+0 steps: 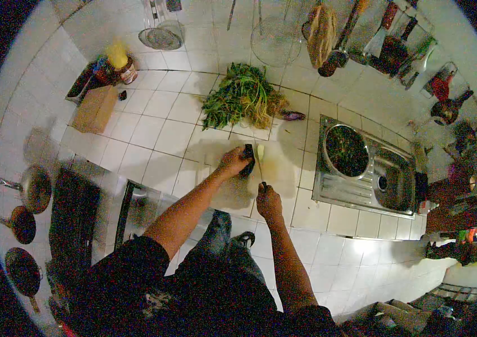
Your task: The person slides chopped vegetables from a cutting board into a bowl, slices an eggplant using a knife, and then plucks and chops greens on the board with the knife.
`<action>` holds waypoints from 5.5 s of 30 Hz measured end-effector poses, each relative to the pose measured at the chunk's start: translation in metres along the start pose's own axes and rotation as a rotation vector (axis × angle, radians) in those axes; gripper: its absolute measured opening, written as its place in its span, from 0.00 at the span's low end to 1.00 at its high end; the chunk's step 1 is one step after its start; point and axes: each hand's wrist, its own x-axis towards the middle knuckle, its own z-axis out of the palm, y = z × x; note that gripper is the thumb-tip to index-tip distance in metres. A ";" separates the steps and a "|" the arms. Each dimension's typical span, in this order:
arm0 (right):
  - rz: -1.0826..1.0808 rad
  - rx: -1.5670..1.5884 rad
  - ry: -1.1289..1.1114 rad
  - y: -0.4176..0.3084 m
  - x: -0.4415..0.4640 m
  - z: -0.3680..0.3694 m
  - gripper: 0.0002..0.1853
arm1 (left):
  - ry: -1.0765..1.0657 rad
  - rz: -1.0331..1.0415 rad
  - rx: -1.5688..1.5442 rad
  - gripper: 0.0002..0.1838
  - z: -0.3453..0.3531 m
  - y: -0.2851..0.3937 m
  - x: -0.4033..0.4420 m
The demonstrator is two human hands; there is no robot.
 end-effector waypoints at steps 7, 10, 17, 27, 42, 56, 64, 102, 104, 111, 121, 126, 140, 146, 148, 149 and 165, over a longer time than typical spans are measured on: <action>0.002 0.019 -0.016 0.014 0.002 0.010 0.21 | 0.099 0.037 0.006 0.27 0.015 -0.017 0.001; -0.032 -0.005 -0.037 0.010 -0.004 0.003 0.21 | 0.071 -0.007 -0.044 0.26 0.012 -0.013 -0.003; 0.115 0.125 -0.063 -0.003 -0.011 -0.011 0.24 | 0.130 0.014 -0.067 0.19 0.006 -0.002 -0.012; -0.061 -0.046 -0.131 0.000 -0.006 -0.013 0.14 | 0.136 -0.016 -0.018 0.19 0.010 -0.010 -0.011; -0.159 -0.187 -0.079 0.012 0.015 0.017 0.15 | 0.121 -0.058 0.036 0.22 0.019 -0.015 -0.006; 0.181 -0.005 -0.170 -0.002 0.000 0.006 0.23 | 0.145 -0.029 0.076 0.25 0.012 -0.003 -0.014; -0.045 -0.219 -0.138 0.002 0.015 0.006 0.11 | 0.094 -0.043 0.102 0.29 0.000 0.012 -0.020; 0.010 0.041 -0.051 -0.013 -0.023 -0.008 0.24 | 0.326 0.046 0.107 0.17 0.019 0.001 -0.038; -0.057 -0.001 -0.070 -0.004 -0.016 -0.001 0.23 | 0.300 0.023 0.138 0.17 0.015 0.005 -0.036; -0.107 -0.058 -0.060 -0.010 0.018 0.003 0.23 | 0.212 -0.001 0.179 0.17 0.013 0.002 -0.029; 0.074 -0.068 -0.196 -0.005 -0.018 0.001 0.26 | 0.182 -0.085 0.082 0.20 0.012 0.007 -0.025; -0.011 -0.027 -0.133 -0.011 -0.006 -0.003 0.19 | 0.279 -0.042 0.163 0.22 0.021 0.007 -0.029; -0.213 -0.097 0.182 0.124 -0.062 0.039 0.16 | -0.016 0.258 -0.107 0.15 0.092 0.024 -0.039; -0.110 -0.031 -0.020 0.008 -0.023 0.007 0.16 | 0.132 0.078 0.024 0.19 0.022 -0.014 -0.018; -0.148 0.022 0.010 0.000 -0.023 0.008 0.20 | 0.129 -0.049 0.065 0.22 0.006 0.004 -0.027; -0.063 0.053 -0.009 -0.003 -0.025 0.004 0.21 | 0.205 -0.052 0.087 0.22 0.011 0.002 -0.027; 0.094 0.022 -0.094 -0.028 -0.043 -0.024 0.28 | 0.150 -0.018 0.015 0.20 0.014 -0.012 -0.021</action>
